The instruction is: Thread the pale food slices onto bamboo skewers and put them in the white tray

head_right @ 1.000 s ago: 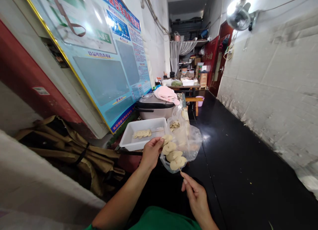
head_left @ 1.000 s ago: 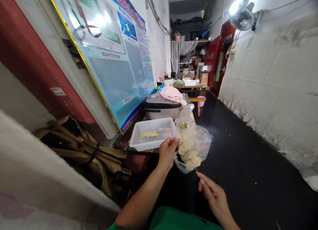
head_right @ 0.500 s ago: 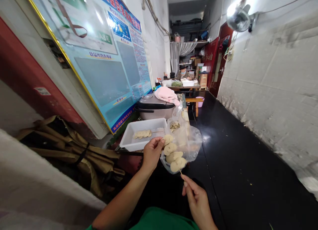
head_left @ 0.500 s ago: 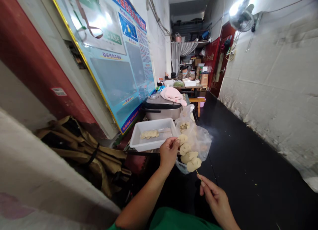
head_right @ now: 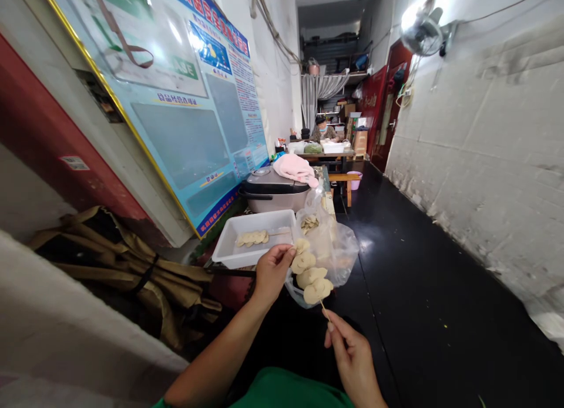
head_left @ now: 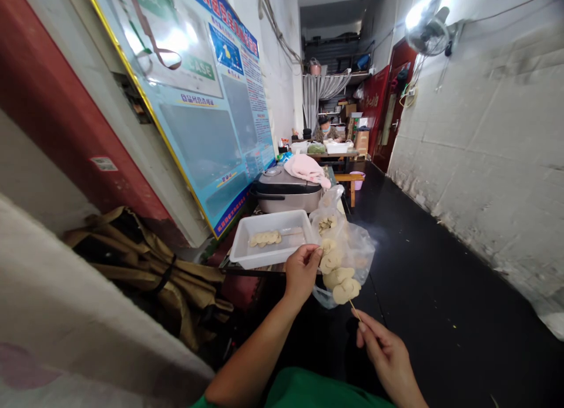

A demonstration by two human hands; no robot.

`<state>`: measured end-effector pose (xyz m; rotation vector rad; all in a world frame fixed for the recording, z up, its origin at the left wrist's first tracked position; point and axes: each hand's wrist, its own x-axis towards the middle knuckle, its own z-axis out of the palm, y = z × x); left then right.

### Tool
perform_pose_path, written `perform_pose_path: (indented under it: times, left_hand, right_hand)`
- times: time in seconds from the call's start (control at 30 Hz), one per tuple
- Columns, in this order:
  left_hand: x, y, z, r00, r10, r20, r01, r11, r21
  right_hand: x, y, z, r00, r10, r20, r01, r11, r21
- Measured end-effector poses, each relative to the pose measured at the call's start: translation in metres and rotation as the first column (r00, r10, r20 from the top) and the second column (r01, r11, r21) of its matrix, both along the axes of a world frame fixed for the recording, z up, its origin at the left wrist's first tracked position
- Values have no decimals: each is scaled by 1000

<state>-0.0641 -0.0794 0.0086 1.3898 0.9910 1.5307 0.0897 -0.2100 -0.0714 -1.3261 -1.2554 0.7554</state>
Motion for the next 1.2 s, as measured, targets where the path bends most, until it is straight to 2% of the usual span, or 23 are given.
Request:
perform_pose_path:
  times: [0.1,0.17,0.3,0.4,0.73,0.97,1.2]
  left_hand:
    - [3,0,0,995,-47,84,53,996,-74]
    - [5,0,2,964,-100,245,145,975,-171]
    - [6,0,8,800,-191,570,412,864,-290]
    - [7,-1,10,743,-210,636,488,820,-299]
    - [7,-2,7,720,-256,644,538,793,-286]
    - [10,-4,7,739,-152,656,468,817,-338]
    - [11,-7,6,751,-157,642,464,816,-344]
  right_hand:
    - [-1,1,-1,999,-9,-33,9,1000,-10]
    - [-4,2,-2,998,-10,-55,9,1000,-14]
    - [-11,2,-4,996,3,-86,-3,1000,-1]
    - [-15,3,-4,994,-8,-105,9,1000,10]
    - [-19,6,-9,994,-22,-104,25,999,25]
    - [-23,4,-15,996,-7,-89,8,1000,14]
    - [-22,4,-15,996,-5,-91,6,1000,17]
